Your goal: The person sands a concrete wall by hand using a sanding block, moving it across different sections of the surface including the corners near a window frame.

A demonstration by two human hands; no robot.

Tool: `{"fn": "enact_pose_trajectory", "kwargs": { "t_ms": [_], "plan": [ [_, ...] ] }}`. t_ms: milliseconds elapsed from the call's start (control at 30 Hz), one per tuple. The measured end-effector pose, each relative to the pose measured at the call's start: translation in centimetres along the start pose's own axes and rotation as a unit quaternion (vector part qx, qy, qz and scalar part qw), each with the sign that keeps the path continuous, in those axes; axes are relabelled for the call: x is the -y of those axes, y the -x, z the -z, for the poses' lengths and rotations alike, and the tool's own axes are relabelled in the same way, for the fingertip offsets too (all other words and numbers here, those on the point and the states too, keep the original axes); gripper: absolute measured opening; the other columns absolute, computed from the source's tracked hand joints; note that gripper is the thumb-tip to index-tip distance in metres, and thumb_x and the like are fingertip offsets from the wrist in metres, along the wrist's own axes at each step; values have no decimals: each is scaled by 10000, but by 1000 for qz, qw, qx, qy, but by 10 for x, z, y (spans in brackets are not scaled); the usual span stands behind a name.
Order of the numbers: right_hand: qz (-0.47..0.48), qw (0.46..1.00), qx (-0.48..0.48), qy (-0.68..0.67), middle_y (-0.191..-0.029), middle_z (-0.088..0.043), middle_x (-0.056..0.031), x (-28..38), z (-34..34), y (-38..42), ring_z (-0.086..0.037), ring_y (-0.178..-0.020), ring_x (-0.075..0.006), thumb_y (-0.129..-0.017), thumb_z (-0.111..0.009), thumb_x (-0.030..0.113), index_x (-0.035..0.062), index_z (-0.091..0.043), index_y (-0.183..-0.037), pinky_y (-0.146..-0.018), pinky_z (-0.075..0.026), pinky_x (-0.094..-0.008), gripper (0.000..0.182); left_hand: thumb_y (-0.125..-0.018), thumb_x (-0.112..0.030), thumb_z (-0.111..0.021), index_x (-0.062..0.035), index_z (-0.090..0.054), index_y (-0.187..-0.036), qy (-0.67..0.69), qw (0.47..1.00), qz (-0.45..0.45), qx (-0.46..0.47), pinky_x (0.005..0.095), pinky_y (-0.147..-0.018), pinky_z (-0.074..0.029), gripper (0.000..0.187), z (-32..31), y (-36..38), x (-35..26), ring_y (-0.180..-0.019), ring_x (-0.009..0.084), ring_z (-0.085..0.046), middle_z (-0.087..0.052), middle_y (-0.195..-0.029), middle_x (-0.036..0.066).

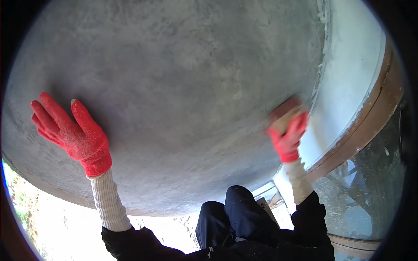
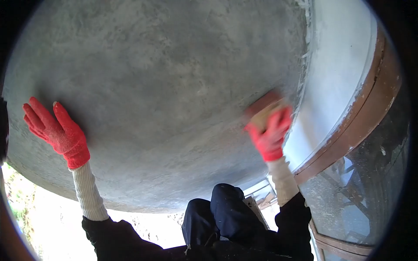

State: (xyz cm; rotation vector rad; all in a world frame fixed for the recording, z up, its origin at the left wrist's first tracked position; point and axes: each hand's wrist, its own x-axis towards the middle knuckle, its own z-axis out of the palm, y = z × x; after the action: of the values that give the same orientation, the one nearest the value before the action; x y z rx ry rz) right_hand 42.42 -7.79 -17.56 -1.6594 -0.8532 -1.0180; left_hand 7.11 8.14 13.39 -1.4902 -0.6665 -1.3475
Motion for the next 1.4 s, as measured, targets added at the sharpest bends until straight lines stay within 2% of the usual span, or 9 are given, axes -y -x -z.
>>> {"fn": "enact_pose_trajectory", "kwargs": {
  "t_ms": [167,367,467,500,667,933,1167,1233,1400],
  "plan": [
    [-306,940,-39,-145,-1567,-170,-278,38,-5,-19,-279,-1395,-458,-850,-741,427,8,-221,-1552,-1145,-271,-517,969,-974,-250,-594,-20,-448,-1459,16,997,-44,-59,513,-1122,-313,556,5,0,1,-1378,414,-362,-394,-1496,232],
    [208,956,56,-202,-1346,-429,-218,194,-32,170,-609,-1022,-345,-816,-672,637,167,-545,-1315,-768,-540,-391,696,-948,-199,-631,-15,-531,-1392,7,997,-66,-47,485,-1052,-392,491,10,1,-1,-1305,383,-442,-450,-1436,234],
    [99,918,-173,342,-1189,-585,-247,173,-52,186,-649,-875,-310,-890,-637,607,142,-349,-1488,-654,-560,-404,811,-935,-197,-648,-15,-538,-1385,10,994,-105,-41,476,-1046,-397,498,9,0,8,-1297,371,-448,-461,-1420,248],
    [143,975,34,166,-1399,-417,-316,121,-25,142,-592,-1080,-366,-866,-702,545,130,-253,-1546,-796,-537,-509,914,-923,-190,-656,-11,-551,-1370,5,991,-122,-54,472,-1032,-412,493,9,0,9,-1270,375,-473,-476,-1403,254],
    [-526,789,-79,-309,-1561,-230,-212,2,-9,10,-276,-1433,-340,-879,-724,277,55,-96,-1587,-1178,-262,-434,972,-908,-207,-688,-16,-589,-1331,-8,985,-155,-77,439,-1016,-438,474,9,-5,14,-1231,352,-523,-568,-1317,219],
    [124,917,133,-356,-1334,-438,-152,179,-23,187,-489,-1173,-312,-762,-826,352,165,-399,-1384,-982,-418,-516,777,-886,-215,-709,-3,-622,-1281,78,970,-225,-55,439,-927,-498,456,1,-17,31,-1102,378,-609,-637,-1198,223],
    [-189,974,28,-118,-1532,-272,-188,15,-25,114,-370,-1362,-309,-875,-738,316,85,-165,-1581,-1063,-394,-467,939,-880,-176,-699,-6,-621,-1279,5,980,-183,-78,446,-931,-496,440,5,-3,17,-1109,408,-607,-626,-1210,242],
    [-468,808,-7,-359,-1539,-287,-196,8,-4,38,-434,-1325,-309,-888,-727,342,35,-167,-1573,-1104,-373,-365,937,-962,-151,-559,-57,-469,-1456,-140,948,-276,-74,420,-1117,-351,511,2,-2,40,-1351,344,-439,-456,-1489,151],
    [-297,879,-25,-372,-1368,-431,-186,119,-18,113,-425,-1317,-332,-805,-764,189,138,-280,-1531,-1050,-393,-446,874,-940,-95,-550,-40,-517,-1409,-100,949,-285,-94,423,-1101,-368,473,-6,-5,38,-1327,342,-459,-498,-1446,148]
  ]
}}
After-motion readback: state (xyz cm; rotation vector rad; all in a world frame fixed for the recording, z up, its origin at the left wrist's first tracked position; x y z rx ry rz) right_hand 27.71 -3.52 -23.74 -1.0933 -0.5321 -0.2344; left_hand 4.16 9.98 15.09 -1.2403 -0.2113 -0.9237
